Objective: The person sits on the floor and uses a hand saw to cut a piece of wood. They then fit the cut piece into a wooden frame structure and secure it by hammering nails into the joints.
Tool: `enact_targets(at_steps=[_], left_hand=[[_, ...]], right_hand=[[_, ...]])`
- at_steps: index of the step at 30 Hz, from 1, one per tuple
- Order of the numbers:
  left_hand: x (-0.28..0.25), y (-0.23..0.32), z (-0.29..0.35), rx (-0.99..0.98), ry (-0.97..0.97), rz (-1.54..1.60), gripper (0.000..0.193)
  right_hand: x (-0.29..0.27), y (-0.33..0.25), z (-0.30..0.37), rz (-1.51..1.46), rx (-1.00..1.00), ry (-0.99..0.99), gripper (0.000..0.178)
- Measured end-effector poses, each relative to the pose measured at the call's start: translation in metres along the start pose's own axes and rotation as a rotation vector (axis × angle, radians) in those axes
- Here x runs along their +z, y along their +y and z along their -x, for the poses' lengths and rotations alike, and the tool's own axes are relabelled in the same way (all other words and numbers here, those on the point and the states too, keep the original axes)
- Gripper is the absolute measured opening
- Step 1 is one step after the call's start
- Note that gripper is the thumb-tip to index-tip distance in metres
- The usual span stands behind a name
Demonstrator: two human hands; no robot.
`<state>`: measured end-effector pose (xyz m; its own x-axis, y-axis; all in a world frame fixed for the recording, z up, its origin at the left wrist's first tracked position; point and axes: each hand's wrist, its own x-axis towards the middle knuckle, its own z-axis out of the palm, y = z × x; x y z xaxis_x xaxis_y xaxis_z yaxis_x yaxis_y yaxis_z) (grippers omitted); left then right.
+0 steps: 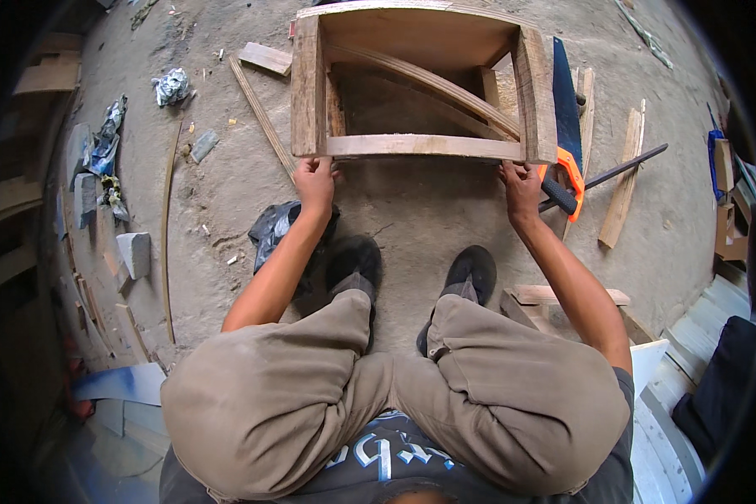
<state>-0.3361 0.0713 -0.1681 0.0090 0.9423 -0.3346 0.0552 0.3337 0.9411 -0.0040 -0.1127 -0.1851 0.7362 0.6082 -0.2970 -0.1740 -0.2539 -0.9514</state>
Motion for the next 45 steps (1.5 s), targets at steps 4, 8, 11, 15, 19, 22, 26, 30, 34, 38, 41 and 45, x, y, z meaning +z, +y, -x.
enact_targets(at_steps=[4,8,11,15,19,22,26,30,34,38,41,45], left_hand=[[-0.007,-0.001,-0.007,0.137,-0.034,-0.201,0.022],[-0.005,0.005,0.013,0.496,-0.124,-0.54,0.035],[0.001,0.02,0.021,0.57,-0.171,-0.67,0.048],[0.0,0.037,0.002,0.491,-0.245,-0.924,0.061],[0.001,0.035,-0.003,0.563,-0.324,-0.961,0.078],[0.0,0.036,-0.004,0.493,-0.377,-0.941,0.077],[-0.009,0.046,-0.01,0.506,-0.418,-0.914,0.075],[-0.013,0.048,-0.01,0.502,-0.425,-0.922,0.074],[-0.02,0.044,-0.008,0.47,-0.444,-0.843,0.067],[-0.029,0.016,0.001,0.474,-0.335,-0.574,0.033],[-0.025,0.006,0.008,0.316,-0.324,-0.236,0.032],[-0.027,-0.011,-0.002,0.303,-0.225,-0.181,0.03]], right_hand=[[0.004,0.006,0.001,0.011,-0.07,0.014,0.028],[-0.007,0.013,-0.006,0.086,-0.049,0.005,0.03],[-0.008,0.009,-0.005,0.1,-0.011,-0.018,0.031],[-0.006,0.008,-0.007,0.123,-0.037,-0.051,0.032],[-0.005,0.007,-0.006,0.208,-0.058,-0.034,0.032],[0.0,0.001,-0.003,0.203,-0.077,-0.034,0.033],[0.002,-0.005,0.002,0.179,-0.056,-0.033,0.031],[-0.001,0.002,0.0,0.2,-0.07,-0.031,0.028],[0.003,0.001,0.004,0.309,-0.098,0.032,0.026],[0.006,0.001,0.004,0.364,-0.187,0.037,0.027],[0.0,0.01,-0.004,0.382,-0.209,0.066,0.029],[-0.003,0.019,-0.008,0.546,-0.275,0.108,0.03]])
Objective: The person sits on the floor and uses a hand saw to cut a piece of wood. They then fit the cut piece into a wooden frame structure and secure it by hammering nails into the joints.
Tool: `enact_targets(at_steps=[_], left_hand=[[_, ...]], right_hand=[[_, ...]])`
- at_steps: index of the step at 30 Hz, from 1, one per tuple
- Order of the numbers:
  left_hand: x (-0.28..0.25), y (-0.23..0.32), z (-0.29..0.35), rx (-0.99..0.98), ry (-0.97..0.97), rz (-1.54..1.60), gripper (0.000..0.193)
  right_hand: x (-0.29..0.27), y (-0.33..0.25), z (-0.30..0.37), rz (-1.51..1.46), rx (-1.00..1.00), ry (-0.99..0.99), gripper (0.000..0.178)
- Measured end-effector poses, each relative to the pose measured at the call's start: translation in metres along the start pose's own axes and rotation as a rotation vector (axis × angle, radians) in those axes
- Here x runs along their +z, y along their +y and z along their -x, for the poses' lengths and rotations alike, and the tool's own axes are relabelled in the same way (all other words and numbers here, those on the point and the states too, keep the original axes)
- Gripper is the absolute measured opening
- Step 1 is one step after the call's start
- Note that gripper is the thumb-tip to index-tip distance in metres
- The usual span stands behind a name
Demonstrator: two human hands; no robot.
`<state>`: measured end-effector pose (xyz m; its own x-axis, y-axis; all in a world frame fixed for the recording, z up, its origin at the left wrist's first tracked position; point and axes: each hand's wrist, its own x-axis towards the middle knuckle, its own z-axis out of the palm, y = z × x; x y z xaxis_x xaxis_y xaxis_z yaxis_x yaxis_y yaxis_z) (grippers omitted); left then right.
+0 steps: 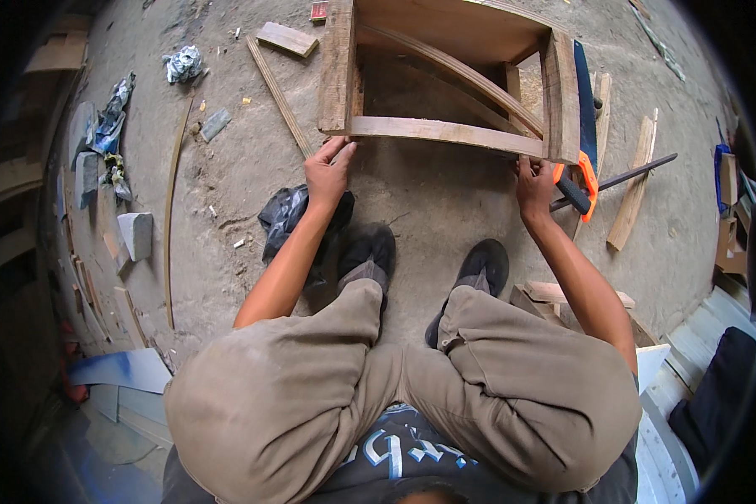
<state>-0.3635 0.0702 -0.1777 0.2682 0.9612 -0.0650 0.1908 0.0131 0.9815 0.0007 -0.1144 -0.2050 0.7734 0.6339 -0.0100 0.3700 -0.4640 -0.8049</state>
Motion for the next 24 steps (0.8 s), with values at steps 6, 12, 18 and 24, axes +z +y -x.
enact_targets(at_steps=[6,12,18,24], left_hand=[[-0.001,0.008,-0.005,-0.274,0.079,0.325,0.023],[0.0,0.016,-0.02,-0.277,0.065,0.312,0.019],[0.007,0.016,-0.01,-0.216,0.108,0.189,0.019],[0.007,0.017,-0.014,-0.292,0.127,0.287,0.017]], right_hand=[[-0.005,-0.022,0.004,-0.139,0.087,-0.032,0.029],[-0.007,-0.021,0.0,-0.256,0.075,-0.089,0.027],[-0.012,-0.032,0.003,-0.324,0.096,-0.131,0.028],[-0.023,-0.026,0.001,-0.602,0.276,-0.192,0.03]])
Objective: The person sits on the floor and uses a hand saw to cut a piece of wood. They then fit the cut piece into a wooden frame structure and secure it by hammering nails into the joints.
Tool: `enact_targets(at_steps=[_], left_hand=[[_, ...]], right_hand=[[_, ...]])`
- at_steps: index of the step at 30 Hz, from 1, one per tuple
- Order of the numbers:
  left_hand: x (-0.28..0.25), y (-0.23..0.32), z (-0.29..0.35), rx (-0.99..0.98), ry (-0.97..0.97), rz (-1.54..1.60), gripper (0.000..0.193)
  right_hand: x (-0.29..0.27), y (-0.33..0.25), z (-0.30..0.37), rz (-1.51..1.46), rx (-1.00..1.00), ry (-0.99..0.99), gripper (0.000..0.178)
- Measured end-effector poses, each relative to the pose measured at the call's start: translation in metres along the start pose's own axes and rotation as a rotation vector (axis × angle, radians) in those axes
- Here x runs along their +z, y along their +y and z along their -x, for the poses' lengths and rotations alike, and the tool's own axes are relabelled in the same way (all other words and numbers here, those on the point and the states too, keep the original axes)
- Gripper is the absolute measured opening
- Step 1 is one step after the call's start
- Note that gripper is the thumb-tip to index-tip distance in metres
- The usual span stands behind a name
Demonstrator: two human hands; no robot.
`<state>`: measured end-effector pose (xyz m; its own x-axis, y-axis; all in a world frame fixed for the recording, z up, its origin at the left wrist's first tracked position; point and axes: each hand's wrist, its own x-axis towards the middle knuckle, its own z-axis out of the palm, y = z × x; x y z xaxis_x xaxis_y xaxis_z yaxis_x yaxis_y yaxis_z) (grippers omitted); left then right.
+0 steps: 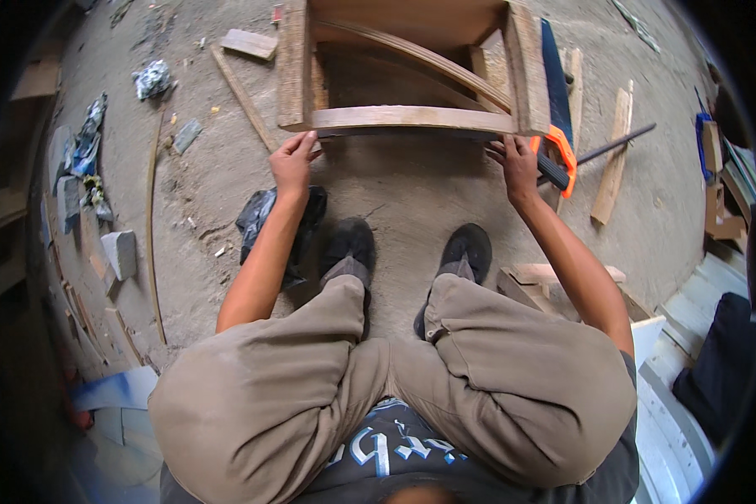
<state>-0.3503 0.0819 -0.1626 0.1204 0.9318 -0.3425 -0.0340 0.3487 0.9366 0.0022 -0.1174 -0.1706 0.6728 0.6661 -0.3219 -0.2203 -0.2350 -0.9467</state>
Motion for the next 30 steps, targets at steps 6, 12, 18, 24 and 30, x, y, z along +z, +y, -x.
enact_targets(at_steps=[6,12,18,24,30], left_hand=[[0.0,0.008,-0.002,-0.105,0.011,-0.016,0.013],[-0.003,0.013,-0.002,-0.166,0.0,-0.063,0.016],[-0.009,0.025,-0.013,-0.233,-0.05,-0.092,0.014],[-0.012,0.034,-0.013,-0.23,-0.102,-0.154,0.018],[-0.012,0.029,-0.01,-0.143,-0.069,-0.103,0.018]], right_hand=[[-0.001,-0.015,0.007,0.021,0.009,-0.065,0.027],[0.005,-0.016,0.009,0.083,-0.013,-0.027,0.026],[0.003,-0.013,0.0,0.103,0.047,0.0,0.027],[-0.004,0.004,-0.009,0.303,-0.04,0.035,0.029],[0.002,0.001,-0.002,0.207,-0.011,0.014,0.029]])
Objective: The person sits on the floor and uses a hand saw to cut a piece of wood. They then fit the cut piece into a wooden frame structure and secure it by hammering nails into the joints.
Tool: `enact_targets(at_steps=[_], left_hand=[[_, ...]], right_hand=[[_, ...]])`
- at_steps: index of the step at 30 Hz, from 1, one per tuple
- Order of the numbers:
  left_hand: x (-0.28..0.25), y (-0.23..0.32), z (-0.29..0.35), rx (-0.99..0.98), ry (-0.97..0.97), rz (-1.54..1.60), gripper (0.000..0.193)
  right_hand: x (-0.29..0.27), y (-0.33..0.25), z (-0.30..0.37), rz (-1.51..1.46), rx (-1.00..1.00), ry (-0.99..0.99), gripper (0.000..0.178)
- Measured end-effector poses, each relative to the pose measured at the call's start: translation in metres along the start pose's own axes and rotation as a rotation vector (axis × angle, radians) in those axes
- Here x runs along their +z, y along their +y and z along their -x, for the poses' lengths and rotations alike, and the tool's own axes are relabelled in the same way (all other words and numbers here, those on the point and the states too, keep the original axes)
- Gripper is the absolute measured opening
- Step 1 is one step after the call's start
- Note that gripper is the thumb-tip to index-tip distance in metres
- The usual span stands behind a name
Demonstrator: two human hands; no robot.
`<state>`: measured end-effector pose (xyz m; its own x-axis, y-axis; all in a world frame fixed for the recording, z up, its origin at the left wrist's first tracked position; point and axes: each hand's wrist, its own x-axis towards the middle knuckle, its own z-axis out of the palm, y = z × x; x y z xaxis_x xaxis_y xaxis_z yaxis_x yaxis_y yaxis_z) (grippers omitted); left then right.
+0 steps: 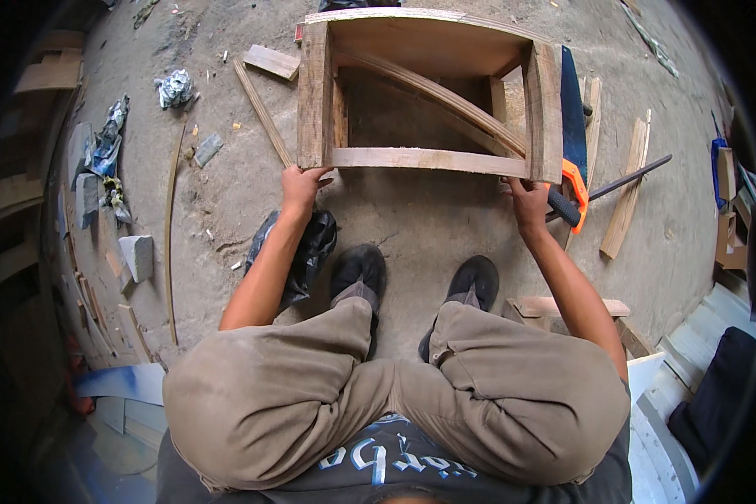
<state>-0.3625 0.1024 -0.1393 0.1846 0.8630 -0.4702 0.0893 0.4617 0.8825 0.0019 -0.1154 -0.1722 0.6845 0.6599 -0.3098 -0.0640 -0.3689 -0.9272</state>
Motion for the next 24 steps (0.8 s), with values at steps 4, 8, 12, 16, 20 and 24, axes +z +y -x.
enact_targets(at_steps=[4,8,12,16,20,24], left_hand=[[0.006,-0.007,0.004,0.008,0.02,0.077,0.019],[-0.001,-0.017,-0.002,0.019,0.007,0.076,0.017],[-0.001,-0.016,-0.008,0.081,-0.006,-0.063,0.016],[-0.009,-0.007,-0.01,-0.068,-0.019,-0.076,0.019],[-0.005,0.003,-0.012,-0.173,-0.05,-0.059,0.02],[-0.003,0.01,-0.011,-0.227,-0.057,-0.118,0.016]], right_hand=[[0.003,-0.001,0.001,-0.029,-0.04,0.025,0.028],[0.0,-0.001,0.003,0.041,-0.029,0.022,0.03],[-0.001,-0.004,-0.001,0.045,-0.066,0.0,0.031],[0.001,-0.012,-0.001,0.04,-0.084,-0.037,0.032],[-0.007,-0.008,-0.009,0.109,-0.141,-0.077,0.032],[-0.005,-0.015,-0.008,0.204,-0.233,-0.05,0.035]])
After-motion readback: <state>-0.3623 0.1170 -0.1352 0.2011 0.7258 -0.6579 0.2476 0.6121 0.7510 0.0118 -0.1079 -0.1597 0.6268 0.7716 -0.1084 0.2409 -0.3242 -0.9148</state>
